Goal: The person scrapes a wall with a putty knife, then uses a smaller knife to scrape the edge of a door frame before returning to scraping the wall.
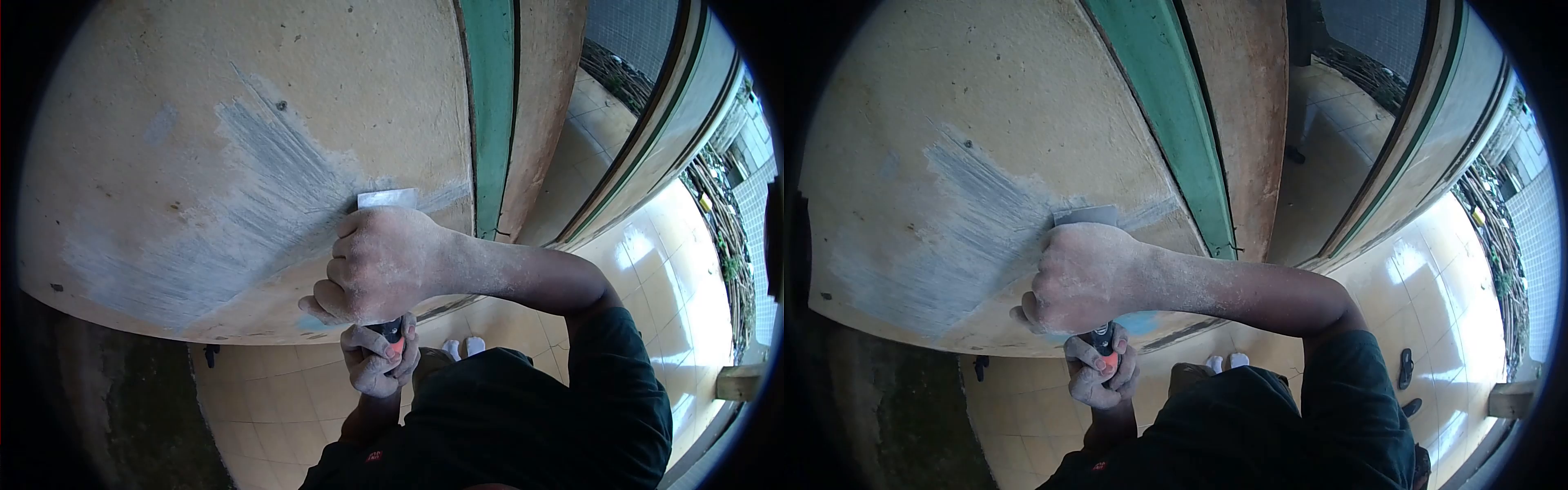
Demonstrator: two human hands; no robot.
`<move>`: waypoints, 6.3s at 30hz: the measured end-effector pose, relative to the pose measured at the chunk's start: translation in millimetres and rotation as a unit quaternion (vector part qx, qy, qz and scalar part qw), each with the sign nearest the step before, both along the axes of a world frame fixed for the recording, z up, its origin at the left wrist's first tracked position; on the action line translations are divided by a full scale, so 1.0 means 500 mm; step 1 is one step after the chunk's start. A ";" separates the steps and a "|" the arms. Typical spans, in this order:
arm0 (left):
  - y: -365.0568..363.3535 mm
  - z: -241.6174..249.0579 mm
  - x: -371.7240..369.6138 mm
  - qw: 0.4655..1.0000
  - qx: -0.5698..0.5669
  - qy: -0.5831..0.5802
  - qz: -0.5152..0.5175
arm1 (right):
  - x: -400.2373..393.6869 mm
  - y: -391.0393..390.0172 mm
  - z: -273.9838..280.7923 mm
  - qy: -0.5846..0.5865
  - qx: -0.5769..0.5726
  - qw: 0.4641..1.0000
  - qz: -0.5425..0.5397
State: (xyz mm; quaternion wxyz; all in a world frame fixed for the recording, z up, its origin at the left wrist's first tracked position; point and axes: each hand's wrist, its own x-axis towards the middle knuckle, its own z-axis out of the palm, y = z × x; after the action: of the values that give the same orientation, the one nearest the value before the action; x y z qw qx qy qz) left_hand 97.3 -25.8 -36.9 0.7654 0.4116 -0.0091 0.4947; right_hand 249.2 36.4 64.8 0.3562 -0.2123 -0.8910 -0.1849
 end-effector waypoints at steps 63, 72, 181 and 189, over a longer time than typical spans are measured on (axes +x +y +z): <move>0.019 -0.029 0.019 0.996 0.048 0.023 0.075 | -0.020 0.002 -0.015 0.098 0.058 0.993 -0.022; 0.028 -0.022 0.006 1.000 0.018 -0.001 0.018 | -0.026 0.016 -0.020 0.082 0.040 0.995 -0.031; 0.009 0.025 0.017 0.996 -0.071 -0.048 0.022 | -0.037 0.002 0.016 0.112 0.049 0.992 -0.039; 0.006 0.020 0.017 0.997 -0.067 -0.017 0.043 | -0.031 0.002 0.009 0.105 0.042 0.993 -0.042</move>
State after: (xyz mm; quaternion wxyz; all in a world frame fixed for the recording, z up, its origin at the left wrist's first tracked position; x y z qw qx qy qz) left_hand 105.8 -22.8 -27.2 0.7691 0.3507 0.0284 0.5335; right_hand 233.7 37.6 69.5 0.4483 -0.2527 -0.8303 -0.2138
